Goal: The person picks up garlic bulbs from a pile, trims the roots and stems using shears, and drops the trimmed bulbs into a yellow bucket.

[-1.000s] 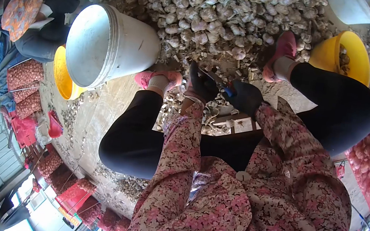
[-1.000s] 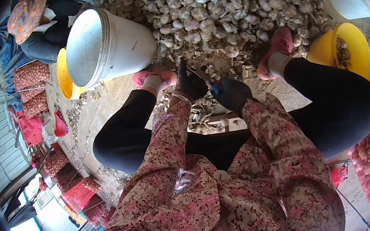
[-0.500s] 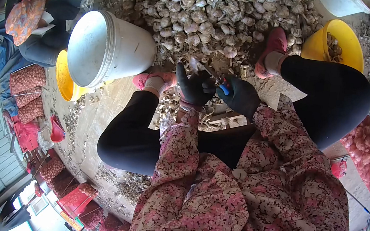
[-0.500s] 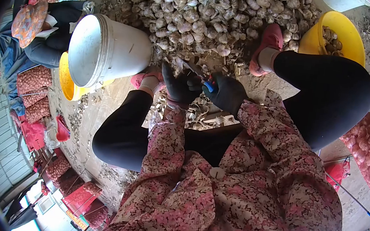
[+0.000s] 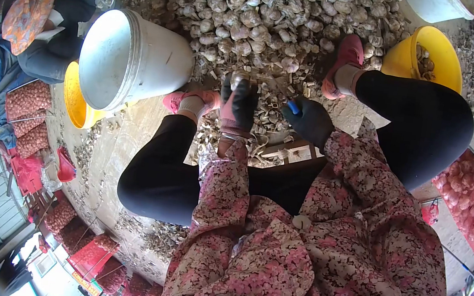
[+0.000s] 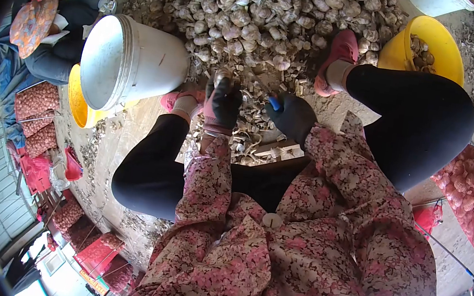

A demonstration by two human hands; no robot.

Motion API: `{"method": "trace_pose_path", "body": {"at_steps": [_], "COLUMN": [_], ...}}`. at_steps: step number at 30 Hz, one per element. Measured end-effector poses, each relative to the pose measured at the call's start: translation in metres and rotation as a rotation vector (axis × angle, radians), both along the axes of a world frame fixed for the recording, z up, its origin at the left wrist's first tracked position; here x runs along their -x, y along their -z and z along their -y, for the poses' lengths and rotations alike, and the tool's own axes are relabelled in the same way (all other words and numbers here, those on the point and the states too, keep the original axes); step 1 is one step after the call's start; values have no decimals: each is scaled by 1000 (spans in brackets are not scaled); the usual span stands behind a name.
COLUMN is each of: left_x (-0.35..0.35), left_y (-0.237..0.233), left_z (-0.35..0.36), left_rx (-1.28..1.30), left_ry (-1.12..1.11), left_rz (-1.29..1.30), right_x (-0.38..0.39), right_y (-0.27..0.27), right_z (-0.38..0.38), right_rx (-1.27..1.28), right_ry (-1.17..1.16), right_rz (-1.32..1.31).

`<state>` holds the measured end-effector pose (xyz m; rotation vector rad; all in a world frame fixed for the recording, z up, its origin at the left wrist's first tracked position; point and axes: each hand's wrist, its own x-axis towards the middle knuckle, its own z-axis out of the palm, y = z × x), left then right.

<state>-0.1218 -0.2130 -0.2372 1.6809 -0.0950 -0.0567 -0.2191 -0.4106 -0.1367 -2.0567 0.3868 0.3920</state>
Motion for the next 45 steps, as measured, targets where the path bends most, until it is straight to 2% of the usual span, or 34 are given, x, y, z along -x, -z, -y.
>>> {"method": "trace_pose_path", "body": {"at_steps": [2, 4, 5, 7, 8, 10, 11, 14, 16, 20, 22, 24, 26, 27, 28, 29, 30, 32, 33, 34, 35, 36, 38, 39, 40, 42, 43, 44, 45], "left_x": [6, 7, 7, 10, 11, 11, 12, 15, 15, 18, 33, 36, 35, 33, 26, 18, 2, -34, -55, -71, -84, -90, -86, -87, -74, -45, -32, -17, 0], "left_y": [-75, -91, -90, -87, -84, -83, -85, -97, -102, -107, -106, -109, -100, -102, -86, -105, -137, -168, -180, -209, -213, -212, -205, -169, -149, -106, -78, -72, -68], "left_z": [13, 17, 18, 20, 21, 20, 21, 23, 23, 24, 36, 43, 41, 35, 18, 8, 2, -21, -38, -49, -69, -77, -61, -73, -70, -52, -42, -26, -11], "left_rx": [537, 505, 433, 267, 267, -273, -24, 17, -68, -257, 55, -7, 412, 511, 418, 391, 264, 1225, 706, 1135, 1344, 1344, 1090, 1094, 1133, 1177, 1384, 1367, 1263], "left_ry": [29, -1, 52, 94, 98, 89, 86, 151, 194, 269, 414, 462, 357, 253, 110, 69, 30, 94, -42, -119, 82, -7, -463, -369, -128, -46, 213, -126, -139], "left_rz": [-298, -343, -294, -185, -188, -16, -243, -330, -329, -483, -392, -363, -300, -306, -360, -380, -292, -343, 66, -61, -170, -185, -310, -396, -507, -702, -692, -964, -1113], "right_x": [-1, -2, -4, -7, -7, -6, -6, -8, -8, -12, -17, -11, 3, 7, 10, 10, 7, 2, -3, -8, -12, -16, -26, -34, -38, -43, -45, -49, -52], "right_y": [-12, -26, -31, -37, -37, -36, -36, -32, -25, -7, 6, 16, 27, 34, 37, 35, 34, 35, 36, 38, 42, 45, 55, 65, 74, 68, 69, 72, 115], "right_z": [5, 8, 8, 11, 13, 17, 19, 26, 30, 30, 29, 24, 15, 12, 13, 18, 22, 29, 34, 35, 36, 36, 34, 32, 29, 27, 29, 33, 34], "right_rx": [-9, 100, 100, 375, 375, 568, 562, 566, 500, 395, 346, 356, 367, 300, 228, 170, 174, 234, 262, 264, 322, 382, 426, 481, 533, 529, 466, 405, 439], "right_ry": [-12, -104, -99, -211, -207, -323, -324, -399, -496, -495, -433, -441, -461, -297, -131, -73, -68, 52, 63, 60, 67, 72, 53, 43, 32, 40, 44, 46, 51], "right_rz": [-14, 202, 204, 269, 265, 276, 268, 217, 96, -43, -165, -145, -127, -196, -266, -335, -335, -486, -546, -540, -548, -556, -529, -468, -409, -362, -372, -376, -361]}}
